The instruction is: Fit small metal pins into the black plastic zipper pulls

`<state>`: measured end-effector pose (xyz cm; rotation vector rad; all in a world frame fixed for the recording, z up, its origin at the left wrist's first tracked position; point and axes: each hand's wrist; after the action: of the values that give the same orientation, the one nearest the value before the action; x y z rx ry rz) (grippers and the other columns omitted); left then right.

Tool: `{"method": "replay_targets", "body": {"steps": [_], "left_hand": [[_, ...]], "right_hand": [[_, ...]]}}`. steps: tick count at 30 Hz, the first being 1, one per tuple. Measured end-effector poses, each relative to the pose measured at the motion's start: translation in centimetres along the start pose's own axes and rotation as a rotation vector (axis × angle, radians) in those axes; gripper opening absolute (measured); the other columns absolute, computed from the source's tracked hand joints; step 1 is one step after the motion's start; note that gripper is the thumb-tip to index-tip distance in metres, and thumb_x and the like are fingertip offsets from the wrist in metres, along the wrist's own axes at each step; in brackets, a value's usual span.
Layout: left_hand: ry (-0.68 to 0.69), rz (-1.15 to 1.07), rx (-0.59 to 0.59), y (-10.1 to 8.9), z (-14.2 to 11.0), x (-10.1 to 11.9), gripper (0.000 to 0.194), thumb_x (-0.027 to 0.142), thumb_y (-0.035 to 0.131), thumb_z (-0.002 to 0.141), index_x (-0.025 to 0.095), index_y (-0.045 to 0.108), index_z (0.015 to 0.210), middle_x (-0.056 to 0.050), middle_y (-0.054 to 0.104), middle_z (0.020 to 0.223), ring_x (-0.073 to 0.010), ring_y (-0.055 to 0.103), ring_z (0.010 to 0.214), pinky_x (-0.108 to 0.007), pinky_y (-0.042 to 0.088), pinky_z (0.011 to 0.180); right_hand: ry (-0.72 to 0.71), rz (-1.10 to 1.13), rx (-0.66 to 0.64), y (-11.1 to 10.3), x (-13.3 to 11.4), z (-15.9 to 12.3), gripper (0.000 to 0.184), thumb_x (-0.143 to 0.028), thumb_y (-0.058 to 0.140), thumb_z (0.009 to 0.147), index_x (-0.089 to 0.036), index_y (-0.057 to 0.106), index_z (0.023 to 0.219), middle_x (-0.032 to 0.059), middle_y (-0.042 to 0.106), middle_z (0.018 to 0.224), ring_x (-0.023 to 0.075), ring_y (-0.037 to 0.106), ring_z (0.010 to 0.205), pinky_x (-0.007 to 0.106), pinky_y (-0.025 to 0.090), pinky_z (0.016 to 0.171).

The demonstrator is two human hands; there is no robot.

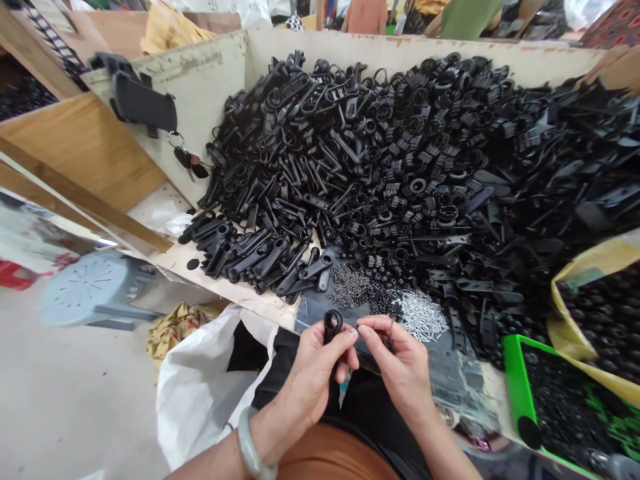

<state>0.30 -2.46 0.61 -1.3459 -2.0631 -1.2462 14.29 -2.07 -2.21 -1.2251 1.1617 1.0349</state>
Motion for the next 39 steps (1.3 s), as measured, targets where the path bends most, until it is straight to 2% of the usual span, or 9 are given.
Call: {"method": "replay_targets", "body": {"steps": [6, 14, 21, 26, 31, 35, 39], "left_hand": [[-0.007, -0.004, 0.054, 0.0, 0.2, -0.1, 0.039, 0.047, 0.085, 0.071, 0.016, 0.064, 0.082, 0.003, 0.062, 0.052, -0.0032, 0.039, 0.038, -0.018, 0.023, 0.041], [0.002, -0.037, 0.065, 0.1, 0.1, -0.2, 0.036, 0.043, 0.084, 0.073, 0.014, 0.063, 0.082, 0.004, 0.06, 0.053, -0.0034, 0.039, 0.04, -0.017, 0.025, 0.043], [0.024, 0.007, 0.005, 0.1, 0.0, -0.3, 0.033, 0.042, 0.081, 0.079, 0.014, 0.063, 0.083, 0.002, 0.063, 0.055, -0.0036, 0.041, 0.042, -0.017, 0.025, 0.044], [0.059, 0.033, 0.014, 0.1, -0.1, -0.4, 0.031, 0.04, 0.08, 0.08, 0.015, 0.063, 0.079, 0.002, 0.063, 0.055, -0.0034, 0.04, 0.042, -0.017, 0.025, 0.043], [0.037, 0.014, 0.025, 0.0, -0.1, -0.8, 0.031, 0.041, 0.079, 0.08, 0.014, 0.064, 0.081, 0.001, 0.064, 0.056, -0.0037, 0.039, 0.042, -0.017, 0.024, 0.043], [0.031, 0.016, 0.029, 0.2, -0.1, -0.8, 0.034, 0.041, 0.084, 0.076, 0.014, 0.064, 0.078, 0.004, 0.056, 0.05, -0.0035, 0.037, 0.042, -0.017, 0.022, 0.042], [-0.052, -0.143, 0.055, 0.6, 0.0, -0.6, 0.036, 0.037, 0.089, 0.067, 0.016, 0.061, 0.074, 0.008, 0.05, 0.046, -0.0031, 0.035, 0.042, -0.016, 0.022, 0.042]], "right_hand": [[0.065, 0.151, 0.014, 0.0, 0.6, -0.2, 0.019, -0.041, 0.075, 0.088, -0.022, 0.077, 0.09, 0.0033, 0.073, 0.083, 0.0172, 0.067, 0.073, 0.028, 0.056, 0.068], [0.02, 0.157, 0.012, 0.3, 0.5, -0.1, 0.015, -0.037, 0.076, 0.088, -0.022, 0.078, 0.089, 0.0022, 0.073, 0.082, 0.0144, 0.066, 0.07, 0.024, 0.053, 0.064], [-0.032, 0.184, 0.035, 0.4, 0.6, -0.3, 0.008, -0.032, 0.076, 0.089, -0.023, 0.078, 0.089, 0.0019, 0.073, 0.084, 0.0141, 0.068, 0.073, 0.023, 0.055, 0.067], [-0.08, 0.151, 0.004, 0.3, 0.9, -0.7, 0.007, -0.029, 0.075, 0.091, -0.024, 0.079, 0.087, 0.0025, 0.073, 0.087, 0.0147, 0.069, 0.08, 0.023, 0.056, 0.072], [-0.078, 0.17, -0.017, 0.1, 1.1, -1.2, 0.007, -0.028, 0.073, 0.092, -0.026, 0.08, 0.091, 0.0032, 0.073, 0.093, 0.0158, 0.069, 0.086, 0.024, 0.056, 0.076], [-0.09, 0.143, -0.012, -0.2, 0.9, -1.5, 0.007, -0.029, 0.074, 0.092, -0.026, 0.08, 0.088, 0.0032, 0.072, 0.092, 0.0163, 0.068, 0.086, 0.024, 0.056, 0.075], [-0.035, 0.146, -0.017, -0.1, 0.7, -1.7, 0.008, -0.033, 0.075, 0.091, -0.027, 0.081, 0.092, 0.0037, 0.072, 0.095, 0.0165, 0.068, 0.087, 0.025, 0.056, 0.075]]}}
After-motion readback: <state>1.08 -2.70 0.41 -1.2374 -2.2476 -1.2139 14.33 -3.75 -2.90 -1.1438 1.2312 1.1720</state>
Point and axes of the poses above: each hand's wrist, its own z-axis towards the middle knuckle, its own y-axis out of the palm, x = y × z
